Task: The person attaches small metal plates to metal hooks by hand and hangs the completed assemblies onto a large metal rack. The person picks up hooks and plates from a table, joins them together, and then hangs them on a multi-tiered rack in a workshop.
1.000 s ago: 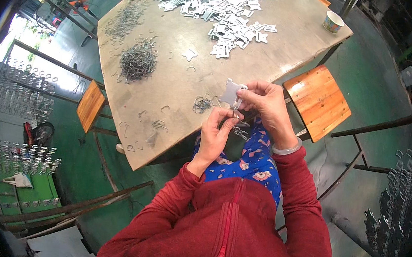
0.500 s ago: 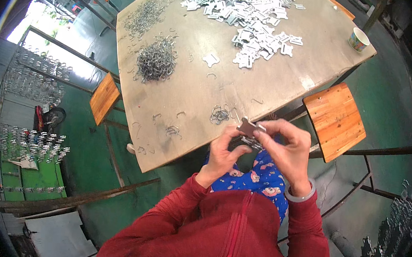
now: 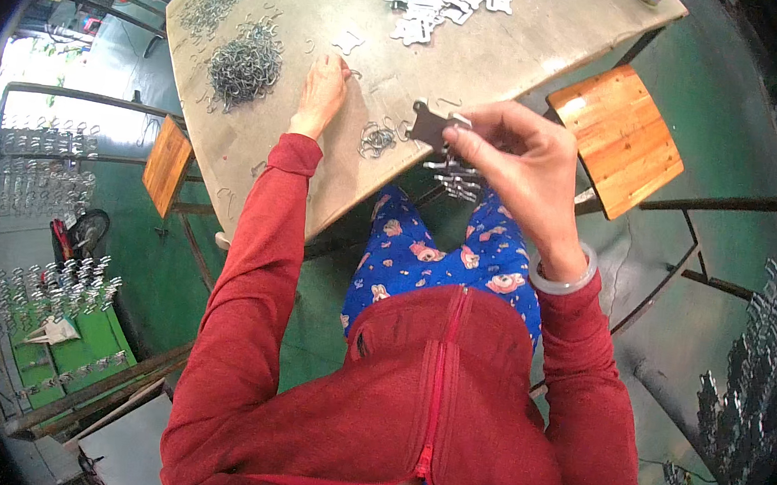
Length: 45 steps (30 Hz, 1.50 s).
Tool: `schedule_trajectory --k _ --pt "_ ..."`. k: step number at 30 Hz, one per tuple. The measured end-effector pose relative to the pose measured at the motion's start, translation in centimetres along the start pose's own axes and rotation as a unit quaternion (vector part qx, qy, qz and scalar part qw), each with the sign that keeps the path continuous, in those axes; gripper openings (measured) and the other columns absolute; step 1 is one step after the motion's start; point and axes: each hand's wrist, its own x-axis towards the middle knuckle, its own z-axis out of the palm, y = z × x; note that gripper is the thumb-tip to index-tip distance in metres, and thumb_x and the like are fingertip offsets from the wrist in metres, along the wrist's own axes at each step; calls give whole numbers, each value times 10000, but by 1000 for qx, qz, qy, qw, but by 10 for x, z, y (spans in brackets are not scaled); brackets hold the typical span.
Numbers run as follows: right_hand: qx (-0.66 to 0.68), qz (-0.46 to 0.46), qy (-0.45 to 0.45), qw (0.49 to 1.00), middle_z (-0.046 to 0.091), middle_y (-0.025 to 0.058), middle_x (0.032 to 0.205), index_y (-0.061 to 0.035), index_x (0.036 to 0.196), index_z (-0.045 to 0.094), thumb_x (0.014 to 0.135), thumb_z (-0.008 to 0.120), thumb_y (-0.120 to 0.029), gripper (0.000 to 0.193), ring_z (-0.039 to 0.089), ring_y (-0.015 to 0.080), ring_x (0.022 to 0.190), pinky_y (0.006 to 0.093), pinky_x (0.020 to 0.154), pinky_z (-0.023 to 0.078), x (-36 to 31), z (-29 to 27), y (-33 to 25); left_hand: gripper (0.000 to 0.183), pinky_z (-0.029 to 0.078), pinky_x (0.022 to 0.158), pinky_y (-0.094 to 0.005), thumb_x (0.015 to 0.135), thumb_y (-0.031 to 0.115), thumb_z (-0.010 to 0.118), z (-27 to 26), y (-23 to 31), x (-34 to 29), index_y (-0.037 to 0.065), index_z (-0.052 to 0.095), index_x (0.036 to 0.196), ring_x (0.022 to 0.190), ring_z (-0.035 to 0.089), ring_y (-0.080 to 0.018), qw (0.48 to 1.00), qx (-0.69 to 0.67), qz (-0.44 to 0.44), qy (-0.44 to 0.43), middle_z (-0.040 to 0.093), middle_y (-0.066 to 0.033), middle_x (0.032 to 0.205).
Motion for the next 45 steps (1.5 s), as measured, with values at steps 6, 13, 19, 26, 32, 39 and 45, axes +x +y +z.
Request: schedule_trajectory --k 6,13,19,26,32,39,45 --pt "46 28 1 999 642 20 705 12 838 643 791 683 -66 100 582 51 642 185 573 454 -3 -3 21 138 477 704 -347 865 93 541 -18 33 -22 -32 591 896 794 612 -263 959 -255 -114 46 623 -169 816" --pt "51 63 -15 997 631 23 778 9 873 612 814 652 -29 81 604 88 704 205 645 484 -20 -15 33 148 489 723 -256 855 107 623 -122 171 -57 9 616 966 762 606 -125 701 -686 -182 -73 634 -55 866" --pt "77 62 -7 995 643 41 778 23 890 613 821 641 -42 99 598 79 712 204 632 477 -24 -6 34 150 468 729 -210 853 108 636 -123 184 -64 18 604 969 801 580 -75 628 -759 -145 -93 626 -25 888" --pt "-5 36 13 999 647 43 748 22 890 624 795 648 -15 105 601 73 699 210 622 475 -22 0 34 124 464 718 -207 879 129 606 -118 192 -62 15 589 922 795 578 -72 659 -724 -195 -56 612 -15 886" --pt "-34 -4 -68 997 672 66 791 19 917 661 792 649 -19 132 606 81 722 220 664 484 -15 -14 29 46 496 701 -287 869 12 558 -110 200 -80 -3 547 911 793 609 -176 809 -577 -48 104 626 -102 833" --pt "-230 -111 -157 954 644 108 1045 -32 1111 598 807 525 39 321 599 236 1013 321 870 460 88 10 81 96 468 709 -322 824 -38 573 -118 198 -80 25 520 873 765 585 -235 854 -494 71 149 617 -110 839" --pt "-520 -386 -172 743 492 100 1280 -67 1211 507 845 443 -60 371 403 281 1241 381 1004 340 179 48 170 153 487 700 -339 785 -72 594 -114 199 -94 14 533 895 783 596 -264 863 -478 82 145 619 -127 863"
